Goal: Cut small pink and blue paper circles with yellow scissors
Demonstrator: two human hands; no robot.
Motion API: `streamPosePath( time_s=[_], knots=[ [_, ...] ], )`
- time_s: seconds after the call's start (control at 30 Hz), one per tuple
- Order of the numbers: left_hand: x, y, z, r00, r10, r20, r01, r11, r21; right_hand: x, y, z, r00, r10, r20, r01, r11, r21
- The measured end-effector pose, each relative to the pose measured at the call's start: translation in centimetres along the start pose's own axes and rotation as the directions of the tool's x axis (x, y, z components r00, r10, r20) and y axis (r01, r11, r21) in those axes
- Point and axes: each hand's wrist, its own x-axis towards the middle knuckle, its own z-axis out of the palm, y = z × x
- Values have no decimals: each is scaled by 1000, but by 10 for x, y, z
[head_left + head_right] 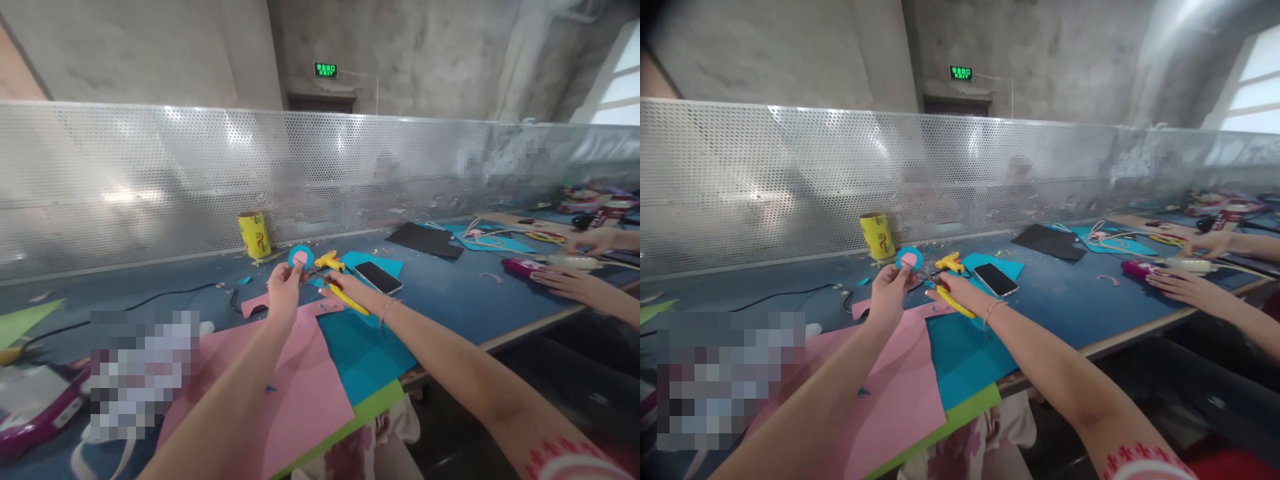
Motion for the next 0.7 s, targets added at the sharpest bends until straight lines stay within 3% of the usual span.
streamPosePath(
  time_s=[0.37,0.7],
  knots=[
    [-1,-3,-2,998,35,58,-39,996,76,-1,-1,1,1000,-15,-27,15,1000,-13],
    [-3,-3,-3,994,46,96,-59,988,146,-2,-8,-6,1000,4,18,-4,1000,-28]
  ],
)
